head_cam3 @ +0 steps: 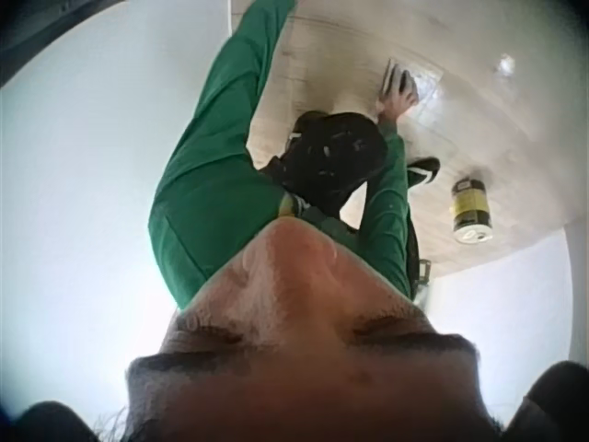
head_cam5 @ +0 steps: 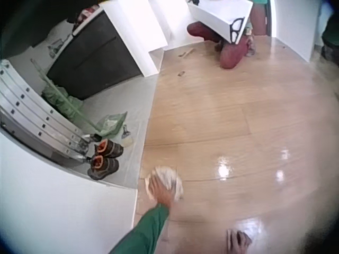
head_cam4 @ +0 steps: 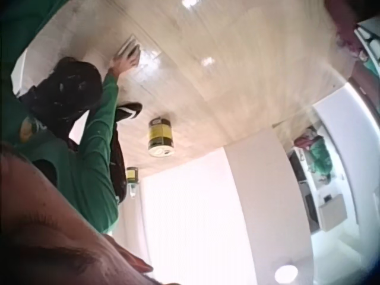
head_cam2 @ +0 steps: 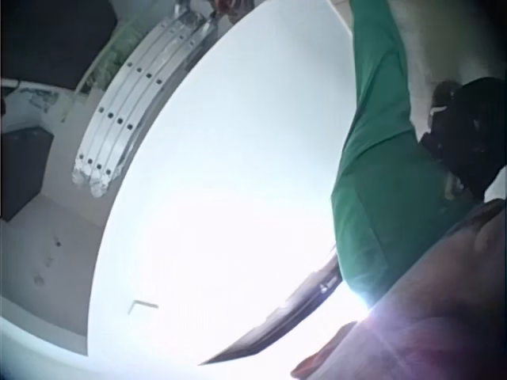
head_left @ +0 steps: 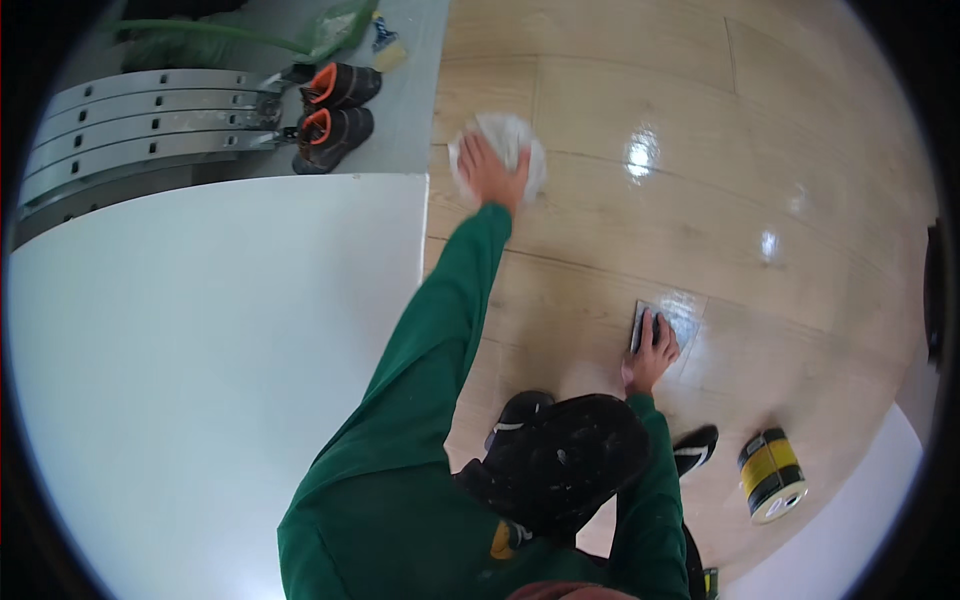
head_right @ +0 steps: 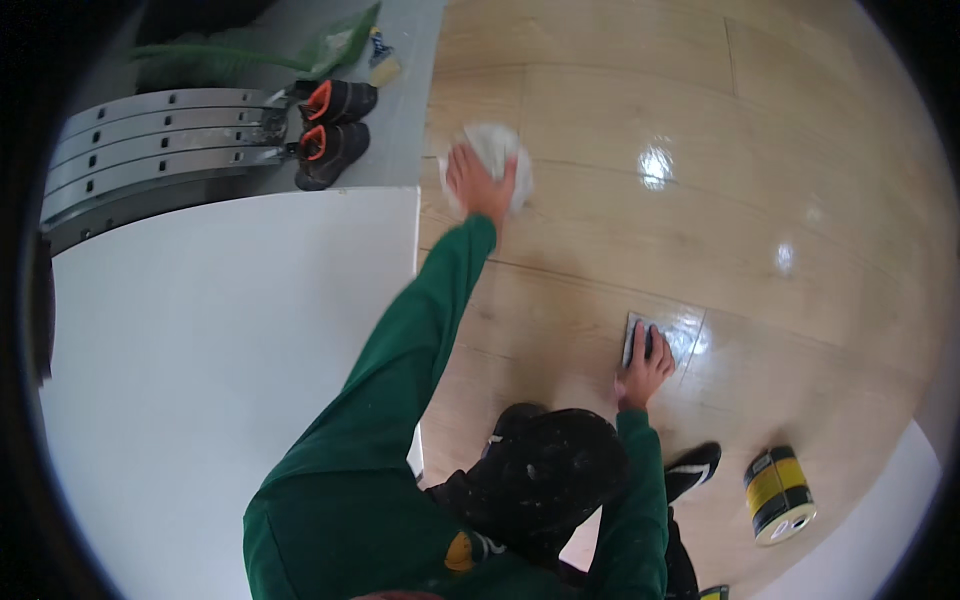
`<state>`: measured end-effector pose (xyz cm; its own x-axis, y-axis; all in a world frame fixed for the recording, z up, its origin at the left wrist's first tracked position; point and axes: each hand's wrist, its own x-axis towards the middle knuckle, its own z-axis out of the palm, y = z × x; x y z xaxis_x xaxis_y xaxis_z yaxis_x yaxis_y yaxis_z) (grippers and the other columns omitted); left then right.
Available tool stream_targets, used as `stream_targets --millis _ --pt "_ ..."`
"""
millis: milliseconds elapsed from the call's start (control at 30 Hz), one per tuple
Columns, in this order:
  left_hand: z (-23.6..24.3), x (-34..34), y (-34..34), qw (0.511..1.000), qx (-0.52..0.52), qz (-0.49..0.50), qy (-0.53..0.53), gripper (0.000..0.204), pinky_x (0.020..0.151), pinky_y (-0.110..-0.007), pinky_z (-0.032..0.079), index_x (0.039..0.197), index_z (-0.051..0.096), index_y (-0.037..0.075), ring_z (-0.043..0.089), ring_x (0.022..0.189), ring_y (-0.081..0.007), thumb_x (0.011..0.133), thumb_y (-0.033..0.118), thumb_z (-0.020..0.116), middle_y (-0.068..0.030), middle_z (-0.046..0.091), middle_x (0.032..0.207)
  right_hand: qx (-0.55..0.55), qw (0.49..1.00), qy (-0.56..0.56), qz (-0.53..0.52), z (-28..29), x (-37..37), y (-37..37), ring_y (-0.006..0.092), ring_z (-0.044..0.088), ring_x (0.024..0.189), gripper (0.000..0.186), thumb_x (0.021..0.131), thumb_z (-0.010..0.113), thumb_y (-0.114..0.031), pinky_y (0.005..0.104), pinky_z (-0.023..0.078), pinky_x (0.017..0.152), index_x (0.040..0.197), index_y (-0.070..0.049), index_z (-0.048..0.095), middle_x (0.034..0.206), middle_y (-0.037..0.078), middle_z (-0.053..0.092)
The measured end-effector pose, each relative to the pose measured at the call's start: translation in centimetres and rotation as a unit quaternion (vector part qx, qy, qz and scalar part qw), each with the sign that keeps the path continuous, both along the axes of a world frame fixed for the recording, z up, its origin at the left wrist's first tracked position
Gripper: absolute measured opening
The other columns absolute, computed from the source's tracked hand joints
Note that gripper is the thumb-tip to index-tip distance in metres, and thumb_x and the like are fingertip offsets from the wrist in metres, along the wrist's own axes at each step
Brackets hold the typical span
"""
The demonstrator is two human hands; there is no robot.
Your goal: The person applies a liquid sealant from a can to floor tiles using a cloth and a scraper, wiping the surface and cleaning the edges near a white wall.
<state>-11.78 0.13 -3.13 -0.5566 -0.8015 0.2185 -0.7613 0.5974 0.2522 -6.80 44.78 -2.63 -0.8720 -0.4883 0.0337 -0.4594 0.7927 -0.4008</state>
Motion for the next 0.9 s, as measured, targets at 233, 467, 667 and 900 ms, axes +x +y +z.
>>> stream_targets --millis 233,467,667,900 --pt "0.3 -8.2 20.1 0.959 0.066 -0.274 0.01 0.097 0.127 -0.057 0.022 0.16 0.035 -0.006 0.03 0.158 -0.038 0.095 0.06 0.063 -0.0247 0.036 0.168 0.061 0.998 -0.001 0.0 1.5 -0.4 1.2 0.0328 0.052 0.136 0.072 0.081 0.064 -0.008 0.0534 0.035 0.115 0.152 -0.021 0.058 0.147 0.009 0.058" --pt "1.1 -4.6 28.2 0.872 0.131 -0.471 0.012 0.088 0.129 -0.054 0.022 0.162 0.036 -0.001 0.029 0.159 -0.0364 0.096 0.05 0.065 -0.0201 0.035 0.17 0.052 0.989 0.031 -0.135 12.1 -1.9 7.9 0.0381 0.056 0.129 0.057 0.092 0.057 -0.002 0.0521 0.041 0.109 0.149 -0.011 0.06 0.143 0.016 0.06" --pt "2.4 7.9 13.3 0.964 0.085 -0.253 -0.018 0.087 0.127 -0.056 0.023 0.162 0.035 -0.004 0.026 0.16 -0.0401 0.097 0.047 0.065 -0.024 0.033 0.17 0.021 0.971 0.079 -0.223 12.6 -4.6 13.3 0.0391 0.057 0.119 0.044 0.104 0.052 0.001 0.0467 0.047 0.103 0.147 -0.004 0.061 0.132 0.021 0.061" --pt "1.9 22.4 14.1 0.994 0.095 0.014 -0.059 0.09 0.128 -0.056 0.019 0.164 0.031 -0.004 0.024 0.16 -0.0407 0.098 0.048 0.063 -0.0262 0.029 0.171 -0.244 0.954 -0.158 -0.077 11.8 -9.2 0.7 0.0238 0.061 0.111 0.03 0.105 0.06 -0.01 0.0382 0.047 0.101 0.131 0.003 0.067 0.121 0.015 0.066"
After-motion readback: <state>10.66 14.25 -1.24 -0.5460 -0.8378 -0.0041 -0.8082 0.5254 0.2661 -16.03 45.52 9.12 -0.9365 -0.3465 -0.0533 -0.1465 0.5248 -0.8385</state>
